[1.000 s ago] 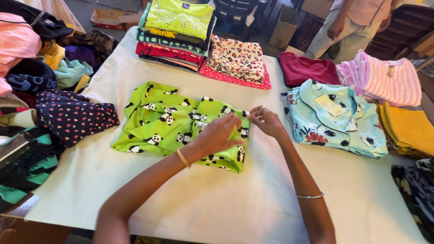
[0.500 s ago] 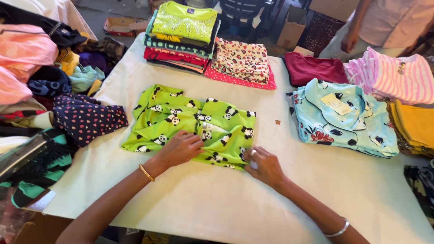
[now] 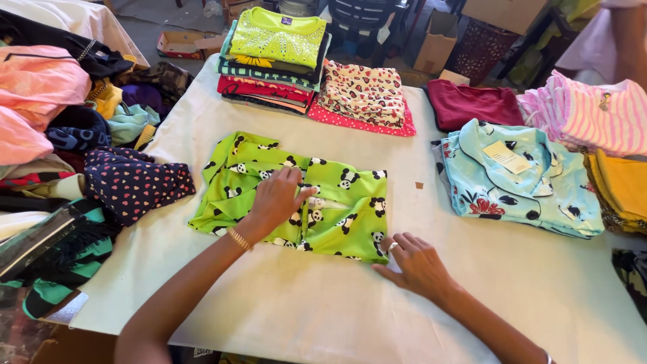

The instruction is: Fold various pieces of clothing, including a pink striped top and a green panda-print shirt, and stack them neatly on a table.

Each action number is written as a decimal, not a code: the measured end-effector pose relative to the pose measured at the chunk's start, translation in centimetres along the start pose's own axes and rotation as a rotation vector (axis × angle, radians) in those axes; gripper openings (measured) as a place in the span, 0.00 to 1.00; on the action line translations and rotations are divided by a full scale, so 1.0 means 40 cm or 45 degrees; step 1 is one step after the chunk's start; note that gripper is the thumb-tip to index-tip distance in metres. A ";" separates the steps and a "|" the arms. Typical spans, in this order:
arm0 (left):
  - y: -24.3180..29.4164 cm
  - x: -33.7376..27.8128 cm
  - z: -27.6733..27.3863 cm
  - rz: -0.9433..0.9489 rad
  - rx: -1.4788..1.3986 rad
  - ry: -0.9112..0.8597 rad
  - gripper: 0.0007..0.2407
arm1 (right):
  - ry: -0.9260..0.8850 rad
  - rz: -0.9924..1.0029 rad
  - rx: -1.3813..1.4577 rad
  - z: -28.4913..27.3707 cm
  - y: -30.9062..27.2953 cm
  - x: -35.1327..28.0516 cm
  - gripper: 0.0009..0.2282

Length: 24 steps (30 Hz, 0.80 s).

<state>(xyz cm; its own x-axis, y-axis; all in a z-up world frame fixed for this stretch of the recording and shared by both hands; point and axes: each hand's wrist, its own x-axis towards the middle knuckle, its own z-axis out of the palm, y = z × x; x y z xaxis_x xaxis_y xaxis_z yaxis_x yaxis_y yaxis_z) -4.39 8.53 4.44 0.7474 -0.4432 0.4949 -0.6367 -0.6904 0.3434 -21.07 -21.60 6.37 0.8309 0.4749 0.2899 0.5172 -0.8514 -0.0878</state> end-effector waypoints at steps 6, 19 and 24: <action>-0.068 0.114 0.169 -0.206 0.138 -0.121 0.24 | 0.292 -0.230 -0.062 0.077 -0.017 -0.003 0.10; 0.009 -0.054 0.095 0.237 -0.362 -0.222 0.16 | 0.273 -0.183 0.017 0.081 -0.035 0.010 0.06; -0.064 0.005 0.123 -0.113 -0.633 -0.278 0.17 | 0.278 -0.178 0.023 0.081 -0.036 0.010 0.05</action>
<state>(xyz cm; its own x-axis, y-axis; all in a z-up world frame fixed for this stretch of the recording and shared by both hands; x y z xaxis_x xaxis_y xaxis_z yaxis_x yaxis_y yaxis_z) -1.66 7.41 -0.26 0.7906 -0.5406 0.2876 -0.5427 -0.4009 0.7381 -20.81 -19.47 3.51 0.6882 0.5267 0.4990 0.6292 -0.7757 -0.0489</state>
